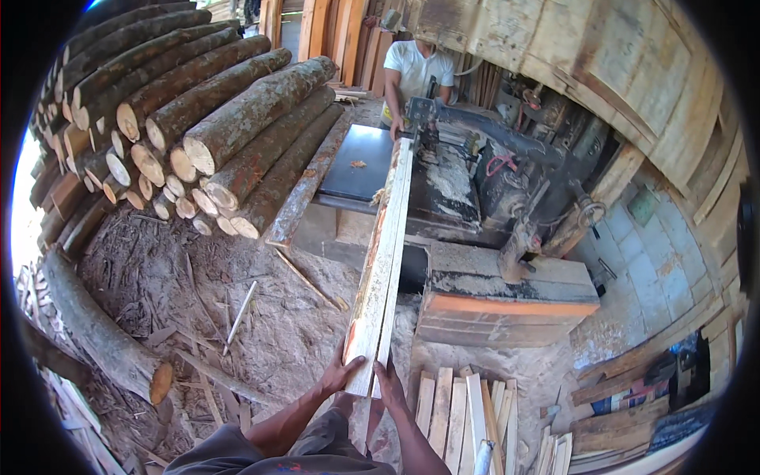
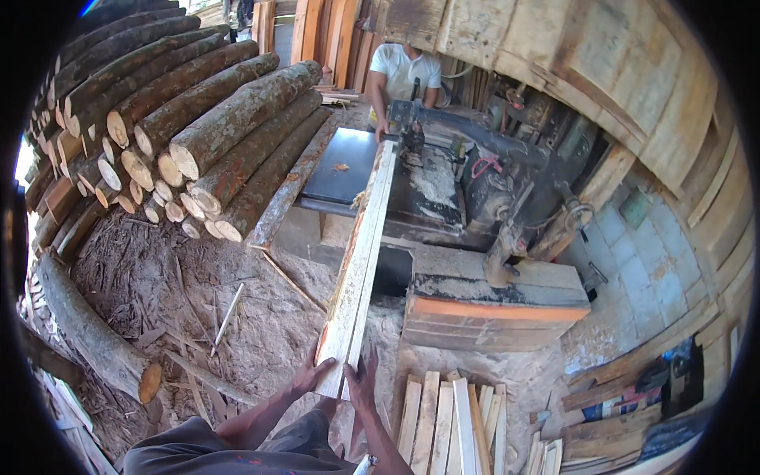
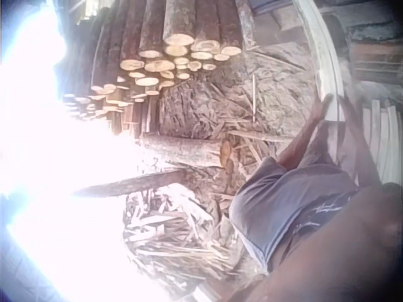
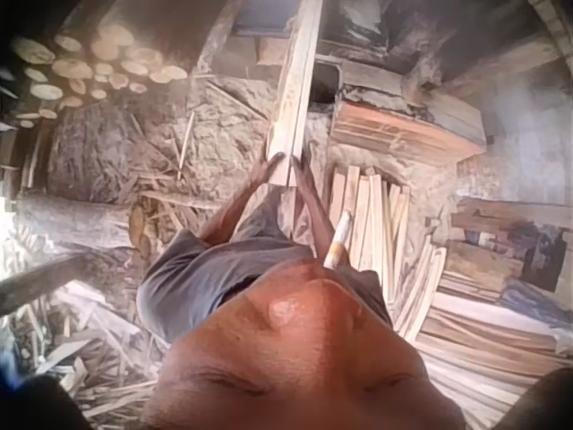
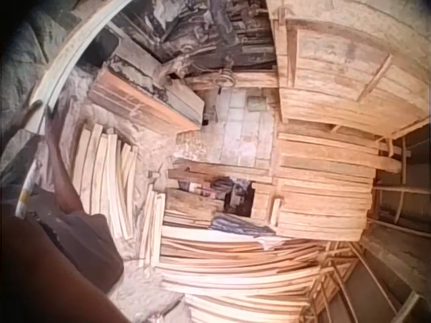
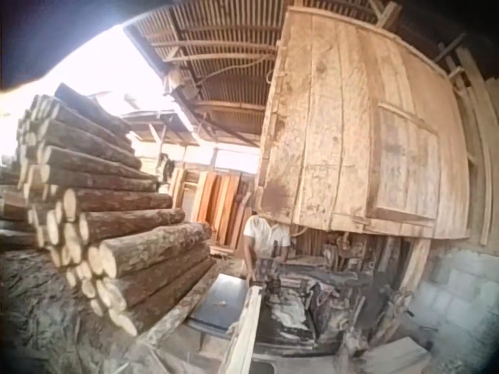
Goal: The person operates an industrial wood processing saw machine with an assistant to slice raw logs and wooden planks into boards, receiving cut lumber from the machine bed and placing the finished boards onto a stack on the ground.
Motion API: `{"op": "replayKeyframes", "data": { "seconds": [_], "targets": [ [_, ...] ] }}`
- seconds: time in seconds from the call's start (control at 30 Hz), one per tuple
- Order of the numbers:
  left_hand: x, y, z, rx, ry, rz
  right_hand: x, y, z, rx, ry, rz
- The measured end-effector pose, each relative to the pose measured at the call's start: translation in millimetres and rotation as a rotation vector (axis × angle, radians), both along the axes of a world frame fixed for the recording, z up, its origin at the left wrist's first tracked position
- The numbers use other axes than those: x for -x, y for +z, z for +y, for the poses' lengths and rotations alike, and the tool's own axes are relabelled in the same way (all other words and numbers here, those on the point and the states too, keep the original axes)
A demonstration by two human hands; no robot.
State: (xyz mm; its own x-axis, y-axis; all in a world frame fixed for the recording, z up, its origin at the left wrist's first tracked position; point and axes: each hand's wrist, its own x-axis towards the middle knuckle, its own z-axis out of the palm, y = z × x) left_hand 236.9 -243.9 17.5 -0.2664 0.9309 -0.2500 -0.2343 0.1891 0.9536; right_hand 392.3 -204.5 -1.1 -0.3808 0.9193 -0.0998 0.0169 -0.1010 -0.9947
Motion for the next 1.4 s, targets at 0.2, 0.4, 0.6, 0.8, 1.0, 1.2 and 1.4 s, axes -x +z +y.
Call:
{"op": "replayKeyframes", "data": {
  "seconds": [0.2, 0.4, 0.6, 0.8, 1.0, 1.2, 1.4],
  "targets": [
    [-48, 4, -127, 0.091, -0.046, -0.045, -72, 17, -144, 0.299, -0.077, -0.268],
    [-52, 3, -79, 0.079, -0.030, -0.086, -150, -31, -132, 0.539, -0.356, -0.762],
    [54, -11, 209, 0.050, 0.009, -0.216, -177, -148, -167, -0.211, -0.171, -1.541],
    [63, -114, 357, 0.247, -0.124, -0.479, -213, -109, -221, -0.326, -0.031, -2.051],
    [-179, -24, 236, 0.416, -0.535, -0.264, -389, -25, -316, 0.595, -0.473, -1.767],
    [-173, -152, 103, 0.307, -1.170, 0.373, -510, -47, -295, 0.356, -0.832, -1.605],
    [-8, -137, -5, 0.543, -0.806, 0.282, -348, -168, -127, 0.754, -0.828, -0.376]
  ]
}}
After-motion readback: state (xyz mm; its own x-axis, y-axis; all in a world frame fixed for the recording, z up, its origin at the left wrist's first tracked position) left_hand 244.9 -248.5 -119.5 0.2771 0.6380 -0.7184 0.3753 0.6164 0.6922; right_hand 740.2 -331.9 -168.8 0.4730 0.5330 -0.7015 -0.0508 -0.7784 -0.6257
